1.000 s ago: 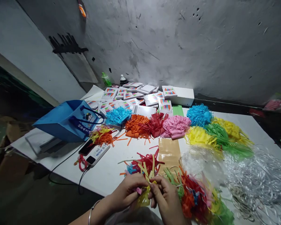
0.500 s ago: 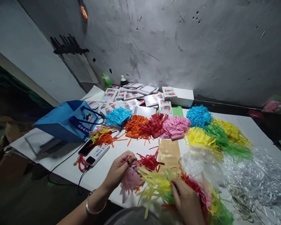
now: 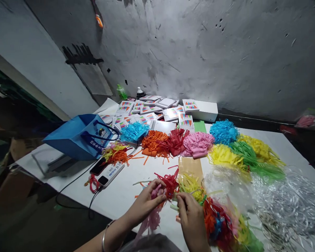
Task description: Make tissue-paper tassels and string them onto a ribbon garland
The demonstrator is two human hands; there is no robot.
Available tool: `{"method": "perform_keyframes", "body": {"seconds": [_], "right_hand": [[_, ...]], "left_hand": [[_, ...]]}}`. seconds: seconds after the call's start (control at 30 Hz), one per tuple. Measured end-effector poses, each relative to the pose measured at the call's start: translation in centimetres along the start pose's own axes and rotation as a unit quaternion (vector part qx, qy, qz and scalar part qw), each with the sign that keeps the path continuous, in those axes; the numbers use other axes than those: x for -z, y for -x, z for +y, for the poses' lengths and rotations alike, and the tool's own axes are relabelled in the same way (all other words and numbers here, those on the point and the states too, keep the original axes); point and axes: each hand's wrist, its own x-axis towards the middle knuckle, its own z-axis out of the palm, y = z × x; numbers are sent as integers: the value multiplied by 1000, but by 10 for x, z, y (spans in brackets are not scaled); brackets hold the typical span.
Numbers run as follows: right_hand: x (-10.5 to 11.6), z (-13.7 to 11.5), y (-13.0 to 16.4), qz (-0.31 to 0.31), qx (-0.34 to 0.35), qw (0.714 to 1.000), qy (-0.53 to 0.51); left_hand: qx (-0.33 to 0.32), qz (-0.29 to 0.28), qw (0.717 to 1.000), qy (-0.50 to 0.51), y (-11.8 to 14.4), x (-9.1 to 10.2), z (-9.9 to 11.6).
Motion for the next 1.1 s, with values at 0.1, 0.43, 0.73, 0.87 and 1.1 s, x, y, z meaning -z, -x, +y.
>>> {"method": "perform_keyframes", "body": {"seconds": [0.1, 0.43, 0.73, 0.87, 1.1], "right_hand": [[3, 11, 6, 6, -52, 995, -82], [-18, -14, 16, 27, 24, 997, -72], [-19, -17, 27, 77, 33, 996, -28], [-20, -16, 27, 53, 37, 998, -19], [-22, -11, 32, 77, 35, 996, -31]], "left_hand": [[64, -21, 987, 147, 4, 6, -6], [72, -28, 977, 201, 17, -4, -7], [44, 10, 984, 174, 18, -9, -2], [-15, 31, 998, 60, 19, -6, 5], [-72, 41, 996, -13, 23, -6, 3]]}}
